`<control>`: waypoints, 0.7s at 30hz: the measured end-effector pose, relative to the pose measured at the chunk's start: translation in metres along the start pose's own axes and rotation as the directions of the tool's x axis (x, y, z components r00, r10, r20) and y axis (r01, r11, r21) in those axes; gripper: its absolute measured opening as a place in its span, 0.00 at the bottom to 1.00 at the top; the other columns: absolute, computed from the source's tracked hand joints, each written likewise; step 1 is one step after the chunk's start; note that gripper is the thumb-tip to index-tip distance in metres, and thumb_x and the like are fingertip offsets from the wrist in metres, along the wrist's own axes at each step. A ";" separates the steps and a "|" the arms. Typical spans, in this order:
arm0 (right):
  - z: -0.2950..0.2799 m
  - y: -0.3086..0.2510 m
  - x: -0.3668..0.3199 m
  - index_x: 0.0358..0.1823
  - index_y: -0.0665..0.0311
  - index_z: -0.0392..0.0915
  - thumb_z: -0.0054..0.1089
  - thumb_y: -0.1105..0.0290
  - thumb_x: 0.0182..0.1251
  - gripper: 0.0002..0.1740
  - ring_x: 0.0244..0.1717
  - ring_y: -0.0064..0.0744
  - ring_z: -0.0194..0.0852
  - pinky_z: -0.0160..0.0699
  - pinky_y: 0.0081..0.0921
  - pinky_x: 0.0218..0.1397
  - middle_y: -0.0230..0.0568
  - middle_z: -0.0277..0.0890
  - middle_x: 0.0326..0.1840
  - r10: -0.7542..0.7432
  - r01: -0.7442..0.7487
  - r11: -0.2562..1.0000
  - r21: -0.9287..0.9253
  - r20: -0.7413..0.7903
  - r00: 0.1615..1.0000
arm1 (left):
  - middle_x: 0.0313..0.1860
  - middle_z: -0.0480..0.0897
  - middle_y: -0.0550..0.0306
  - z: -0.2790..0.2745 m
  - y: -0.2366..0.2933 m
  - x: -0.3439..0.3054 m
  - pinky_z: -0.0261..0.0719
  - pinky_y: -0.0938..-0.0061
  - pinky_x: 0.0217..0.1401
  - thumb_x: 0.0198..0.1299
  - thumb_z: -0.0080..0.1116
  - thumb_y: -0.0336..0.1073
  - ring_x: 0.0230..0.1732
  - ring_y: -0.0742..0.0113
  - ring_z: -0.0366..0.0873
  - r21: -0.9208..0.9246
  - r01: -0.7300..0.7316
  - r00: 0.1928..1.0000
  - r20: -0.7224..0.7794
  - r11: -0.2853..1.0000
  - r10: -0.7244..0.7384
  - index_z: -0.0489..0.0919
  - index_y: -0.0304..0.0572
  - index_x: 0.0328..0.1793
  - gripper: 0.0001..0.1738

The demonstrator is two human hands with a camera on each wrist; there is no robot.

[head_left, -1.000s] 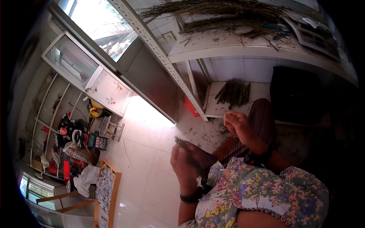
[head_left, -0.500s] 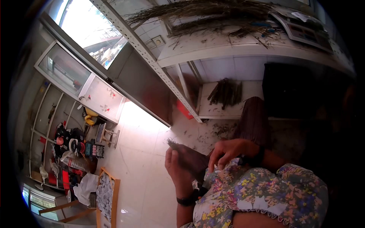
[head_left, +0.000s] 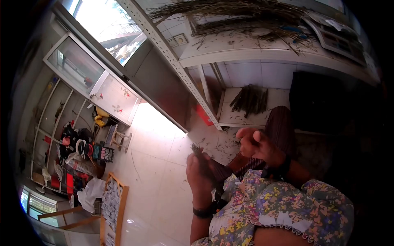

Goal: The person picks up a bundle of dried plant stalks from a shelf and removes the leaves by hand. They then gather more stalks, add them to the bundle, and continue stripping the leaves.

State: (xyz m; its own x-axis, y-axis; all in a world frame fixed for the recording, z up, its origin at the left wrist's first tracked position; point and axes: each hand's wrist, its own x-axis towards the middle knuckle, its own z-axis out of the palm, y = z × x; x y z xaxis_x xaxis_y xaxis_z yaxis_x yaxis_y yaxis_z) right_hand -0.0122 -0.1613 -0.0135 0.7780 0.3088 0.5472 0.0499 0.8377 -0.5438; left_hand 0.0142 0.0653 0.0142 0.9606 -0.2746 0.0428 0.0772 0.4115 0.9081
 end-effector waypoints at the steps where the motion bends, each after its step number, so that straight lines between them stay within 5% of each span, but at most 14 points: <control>1: 0.001 0.000 0.000 0.69 0.67 0.62 0.50 0.46 0.71 0.36 0.14 0.17 0.47 0.48 0.22 0.20 0.25 0.57 0.16 -0.015 0.015 1.000 0.012 -0.014 1.000 | 0.36 0.77 0.56 0.001 0.000 0.000 0.73 0.78 0.34 0.72 0.43 0.40 0.30 0.69 0.73 0.023 -0.002 1.000 -0.019 1.000 0.002 0.71 0.33 0.58 0.19; 4: 0.005 -0.001 0.003 0.71 0.66 0.56 0.52 0.46 0.70 0.38 0.14 0.17 0.48 0.51 0.22 0.20 0.25 0.57 0.16 -0.051 0.055 0.998 0.032 -0.126 0.991 | 0.36 0.74 0.59 0.005 -0.002 -0.001 0.74 0.80 0.34 0.70 0.44 0.36 0.31 0.72 0.73 0.092 -0.030 0.997 -0.067 0.995 0.036 0.73 0.36 0.55 0.14; 7: 0.011 -0.007 0.009 0.66 0.64 0.66 0.53 0.52 0.72 0.29 0.13 0.15 0.47 0.49 0.18 0.18 0.26 0.58 0.16 -0.037 0.027 0.999 -0.048 -0.227 0.973 | 0.39 0.72 0.58 0.004 -0.006 -0.001 0.76 0.79 0.37 0.65 0.48 0.30 0.33 0.72 0.74 0.134 -0.083 0.992 -0.085 0.988 0.095 0.74 0.33 0.52 0.12; 10: -0.021 -0.014 0.000 0.55 0.64 0.77 0.59 0.56 0.68 0.22 0.14 0.17 0.53 0.60 0.22 0.22 0.28 0.61 0.17 0.233 -0.342 0.899 -0.273 -0.363 0.902 | 0.43 0.70 0.58 0.006 -0.001 -0.005 0.76 0.78 0.38 0.61 0.51 0.25 0.35 0.71 0.75 0.115 -0.070 0.994 -0.072 0.991 0.078 0.74 0.30 0.49 0.10; 11: -0.022 -0.015 -0.001 0.53 0.64 0.78 0.59 0.60 0.67 0.19 0.19 0.20 0.59 0.63 0.24 0.25 0.29 0.64 0.20 0.176 -0.410 0.718 -0.563 -0.423 0.889 | 0.43 0.69 0.58 0.007 0.002 -0.007 0.76 0.78 0.38 0.60 0.52 0.24 0.35 0.71 0.75 0.103 -0.047 0.996 -0.068 0.994 0.054 0.74 0.30 0.48 0.10; 13: -0.013 -0.019 0.001 0.49 0.65 0.80 0.60 0.68 0.65 0.14 0.27 0.26 0.70 0.71 0.26 0.31 0.32 0.72 0.28 0.017 -0.464 0.113 -0.879 -0.465 0.885 | 0.43 0.69 0.58 0.007 0.004 -0.008 0.76 0.77 0.38 0.59 0.52 0.22 0.34 0.70 0.75 0.114 -0.039 0.997 -0.056 0.993 0.046 0.74 0.29 0.47 0.10; 19: 0.010 -0.033 0.007 0.57 0.61 0.76 0.62 0.69 0.59 0.22 0.62 0.44 0.69 0.71 0.35 0.62 0.47 0.73 0.57 -0.281 -0.350 -0.326 -0.878 -0.263 0.923 | 0.37 0.70 0.57 0.017 0.007 -0.012 0.75 0.77 0.34 0.58 0.52 0.23 0.32 0.68 0.75 0.063 -0.057 0.998 -0.016 0.996 0.058 0.74 0.29 0.42 0.07; 21: 0.030 -0.026 0.013 0.60 0.61 0.74 0.63 0.69 0.59 0.24 0.62 0.44 0.69 0.70 0.37 0.63 0.47 0.72 0.58 -0.228 -0.242 -0.098 -0.965 -0.215 0.950 | 0.36 0.71 0.57 0.025 0.008 -0.014 0.75 0.77 0.33 0.59 0.51 0.24 0.31 0.67 0.75 0.053 -0.021 1.000 0.008 0.998 0.020 0.74 0.29 0.40 0.05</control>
State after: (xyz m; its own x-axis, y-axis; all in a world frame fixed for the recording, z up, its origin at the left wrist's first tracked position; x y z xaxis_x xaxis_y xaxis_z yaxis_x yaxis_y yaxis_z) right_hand -0.0216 -0.1653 0.0266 0.8618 0.0055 0.5072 0.4116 -0.5919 -0.6930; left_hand -0.0049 0.0509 0.0313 0.9598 -0.2731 0.0644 0.0432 0.3706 0.9278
